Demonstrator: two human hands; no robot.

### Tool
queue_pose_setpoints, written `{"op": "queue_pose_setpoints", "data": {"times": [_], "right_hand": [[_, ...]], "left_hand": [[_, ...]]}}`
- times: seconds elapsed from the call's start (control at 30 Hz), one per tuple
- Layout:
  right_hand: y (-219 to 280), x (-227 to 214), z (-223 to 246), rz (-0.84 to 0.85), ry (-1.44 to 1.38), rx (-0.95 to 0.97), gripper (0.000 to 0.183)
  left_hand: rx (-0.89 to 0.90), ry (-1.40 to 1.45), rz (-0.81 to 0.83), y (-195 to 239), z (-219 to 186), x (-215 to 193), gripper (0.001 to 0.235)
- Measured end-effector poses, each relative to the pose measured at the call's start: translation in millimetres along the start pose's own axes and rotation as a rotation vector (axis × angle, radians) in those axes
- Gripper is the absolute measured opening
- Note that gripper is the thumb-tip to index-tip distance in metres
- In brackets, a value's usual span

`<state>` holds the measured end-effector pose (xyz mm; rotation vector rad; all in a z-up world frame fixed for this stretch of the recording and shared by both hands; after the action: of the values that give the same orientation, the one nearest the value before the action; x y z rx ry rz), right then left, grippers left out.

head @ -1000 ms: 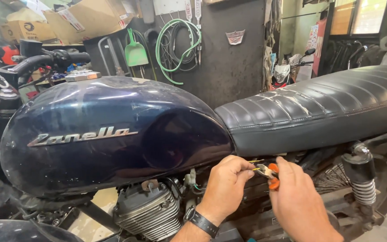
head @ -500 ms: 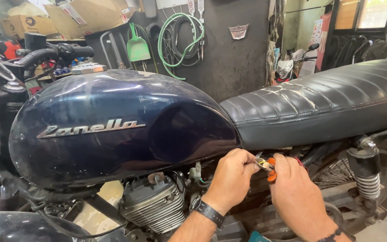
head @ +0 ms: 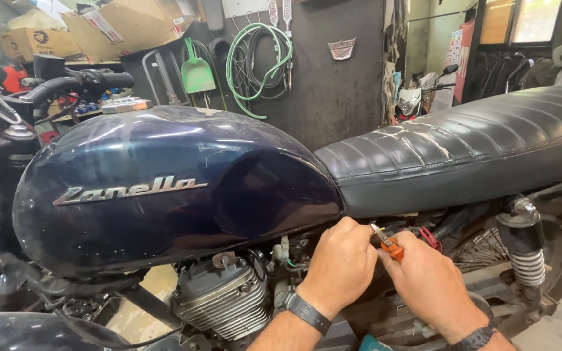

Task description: The person works on the motorcycle's electrical system near the seat and fuel tank. They use pliers to strip and cut wires, then use a multimeter to test connections. The person twists wires together and secures them with electrical tape.

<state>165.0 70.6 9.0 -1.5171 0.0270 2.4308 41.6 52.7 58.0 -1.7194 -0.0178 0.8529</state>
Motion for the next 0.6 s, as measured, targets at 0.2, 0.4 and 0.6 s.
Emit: {"op": "queue_pose_setpoints", "data": {"times": [0.2,0.4,0.6], "right_hand": [[-14,6,-8,0.035,0.018,-0.061,0.036],[-29,1,-6,0.14,0.224,-0.226,0.033],[-38,-37,-25,0.115,-0.073,-0.16,0.03]], "left_hand": [[0.103,-0.196,-0.075,1,-5,3,0.017],[0.233,-0.063,0.02,-2,-8,2,0.015],[0.107,0.02,0.116,0,-3,3,0.009]]}}
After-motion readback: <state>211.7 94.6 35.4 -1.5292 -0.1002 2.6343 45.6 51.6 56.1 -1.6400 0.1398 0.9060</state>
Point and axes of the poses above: each hand's wrist, its own y-axis away from the middle knuckle, its own x-axis out of the palm, z = x × y, the point moved 9 cm from there along -y, towards the middle knuckle, and after that the axes turned 6 degrees about x, right-handed, at the moved point
